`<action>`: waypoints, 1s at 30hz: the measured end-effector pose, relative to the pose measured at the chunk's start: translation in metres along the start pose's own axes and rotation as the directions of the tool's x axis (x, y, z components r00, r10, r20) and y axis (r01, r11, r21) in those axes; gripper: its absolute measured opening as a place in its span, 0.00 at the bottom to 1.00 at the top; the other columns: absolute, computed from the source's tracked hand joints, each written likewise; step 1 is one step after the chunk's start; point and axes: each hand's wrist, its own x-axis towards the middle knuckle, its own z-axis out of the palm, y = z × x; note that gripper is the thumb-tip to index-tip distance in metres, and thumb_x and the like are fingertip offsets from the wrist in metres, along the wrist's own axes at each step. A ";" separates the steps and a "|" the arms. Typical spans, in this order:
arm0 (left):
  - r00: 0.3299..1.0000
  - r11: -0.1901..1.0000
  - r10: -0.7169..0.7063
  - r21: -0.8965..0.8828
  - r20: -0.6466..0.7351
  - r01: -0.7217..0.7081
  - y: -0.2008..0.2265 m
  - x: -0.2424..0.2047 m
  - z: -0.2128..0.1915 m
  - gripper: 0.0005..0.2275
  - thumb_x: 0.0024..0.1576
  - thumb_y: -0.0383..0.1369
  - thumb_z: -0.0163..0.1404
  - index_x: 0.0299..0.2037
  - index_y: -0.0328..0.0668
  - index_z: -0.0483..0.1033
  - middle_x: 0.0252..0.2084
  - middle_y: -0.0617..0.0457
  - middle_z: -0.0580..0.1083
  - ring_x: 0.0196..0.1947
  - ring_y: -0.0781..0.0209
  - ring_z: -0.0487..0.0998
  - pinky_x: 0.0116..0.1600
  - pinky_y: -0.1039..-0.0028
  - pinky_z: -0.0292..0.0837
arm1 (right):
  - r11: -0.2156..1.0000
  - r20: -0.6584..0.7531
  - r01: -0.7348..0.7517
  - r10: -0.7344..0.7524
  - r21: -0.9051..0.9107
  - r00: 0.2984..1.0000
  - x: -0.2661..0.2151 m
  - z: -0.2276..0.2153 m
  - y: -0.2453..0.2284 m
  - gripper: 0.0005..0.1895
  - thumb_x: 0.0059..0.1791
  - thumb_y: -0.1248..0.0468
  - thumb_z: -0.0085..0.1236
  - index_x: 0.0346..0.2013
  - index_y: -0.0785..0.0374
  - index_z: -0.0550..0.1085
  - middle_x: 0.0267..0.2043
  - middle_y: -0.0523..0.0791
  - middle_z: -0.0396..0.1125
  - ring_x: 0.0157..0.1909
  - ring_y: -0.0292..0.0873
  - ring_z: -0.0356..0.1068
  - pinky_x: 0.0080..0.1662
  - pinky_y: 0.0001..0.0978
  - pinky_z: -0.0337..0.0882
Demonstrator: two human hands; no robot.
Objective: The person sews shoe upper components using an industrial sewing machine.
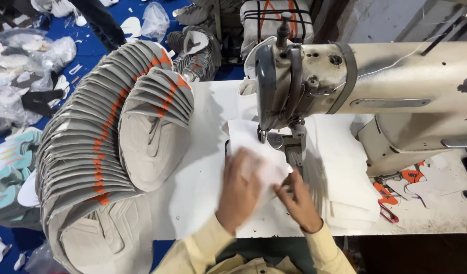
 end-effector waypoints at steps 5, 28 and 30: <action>0.972 0.978 0.178 0.082 0.152 -0.192 0.003 -0.058 0.040 0.31 0.54 0.25 0.53 0.72 0.48 0.64 0.77 0.37 0.50 0.77 0.26 0.44 0.74 0.37 0.44 | 0.975 0.221 0.216 -0.222 0.048 0.950 -0.025 -0.004 -0.011 0.25 0.54 0.59 0.52 0.62 0.67 0.61 0.41 0.44 0.68 0.41 0.38 0.65 0.44 0.31 0.68; 1.000 0.877 0.005 -0.480 0.015 0.003 -0.009 -0.016 -0.004 0.16 0.43 0.20 0.50 0.44 0.35 0.72 0.44 0.39 0.70 0.51 0.34 0.69 0.57 0.54 0.66 | 0.992 0.123 -0.006 -0.010 0.126 0.992 0.021 0.001 0.050 0.33 0.59 0.46 0.36 0.20 0.65 0.70 0.16 0.46 0.66 0.17 0.41 0.64 0.25 0.34 0.66; 1.000 0.888 -0.009 -0.460 -0.015 0.001 -0.008 -0.019 -0.003 0.16 0.44 0.20 0.52 0.44 0.36 0.72 0.44 0.40 0.70 0.52 0.36 0.70 0.57 0.55 0.66 | 0.991 0.125 0.075 -0.089 0.110 0.988 0.023 0.005 0.056 0.35 0.61 0.46 0.36 0.18 0.66 0.69 0.16 0.47 0.65 0.18 0.41 0.62 0.25 0.34 0.63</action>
